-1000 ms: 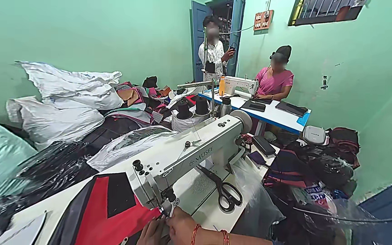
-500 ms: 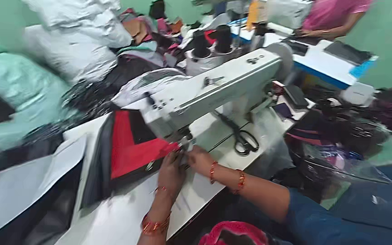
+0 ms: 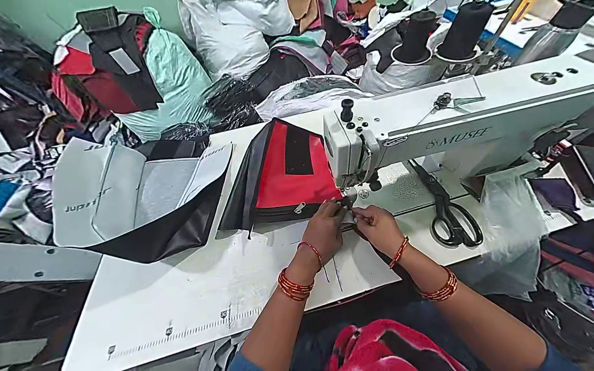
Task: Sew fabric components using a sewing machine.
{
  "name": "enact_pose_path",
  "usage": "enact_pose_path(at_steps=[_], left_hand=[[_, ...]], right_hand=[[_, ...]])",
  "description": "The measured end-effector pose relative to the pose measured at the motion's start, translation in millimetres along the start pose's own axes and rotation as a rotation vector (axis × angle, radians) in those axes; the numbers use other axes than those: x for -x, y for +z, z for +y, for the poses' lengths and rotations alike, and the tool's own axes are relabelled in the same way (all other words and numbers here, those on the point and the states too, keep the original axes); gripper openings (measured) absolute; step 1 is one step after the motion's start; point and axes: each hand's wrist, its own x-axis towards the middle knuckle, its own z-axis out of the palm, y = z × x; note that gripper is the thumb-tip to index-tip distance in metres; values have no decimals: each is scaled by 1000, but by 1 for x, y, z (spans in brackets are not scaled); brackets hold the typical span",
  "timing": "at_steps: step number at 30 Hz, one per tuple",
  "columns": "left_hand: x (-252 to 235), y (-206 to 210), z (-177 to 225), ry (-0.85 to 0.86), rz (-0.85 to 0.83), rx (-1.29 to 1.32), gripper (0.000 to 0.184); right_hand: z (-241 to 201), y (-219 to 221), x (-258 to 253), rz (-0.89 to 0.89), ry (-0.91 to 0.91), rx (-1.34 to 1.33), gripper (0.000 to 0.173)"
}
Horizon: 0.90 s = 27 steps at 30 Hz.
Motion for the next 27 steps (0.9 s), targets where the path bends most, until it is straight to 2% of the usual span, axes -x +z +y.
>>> enact_pose_path(at_steps=[6,10,15,24,27], left_hand=[[-4,-15,20,-141,-308,-138,62],[4,-12,11,-86,-166,-31,52],[4,-6,8,-71,-107,-29,51],[0,2,4,-30,-50,-92,45],[-5,-1,3,-54,-91,-81,46]], right_hand=[[-18,-6,2,-145,18,216,37],[-31,-3,2,-244,54,390,41],[-37,12,6,-259,38,600,42],[-36,13,3,-248,27,594,41],[-38,8,-3,-282,29,577,41]])
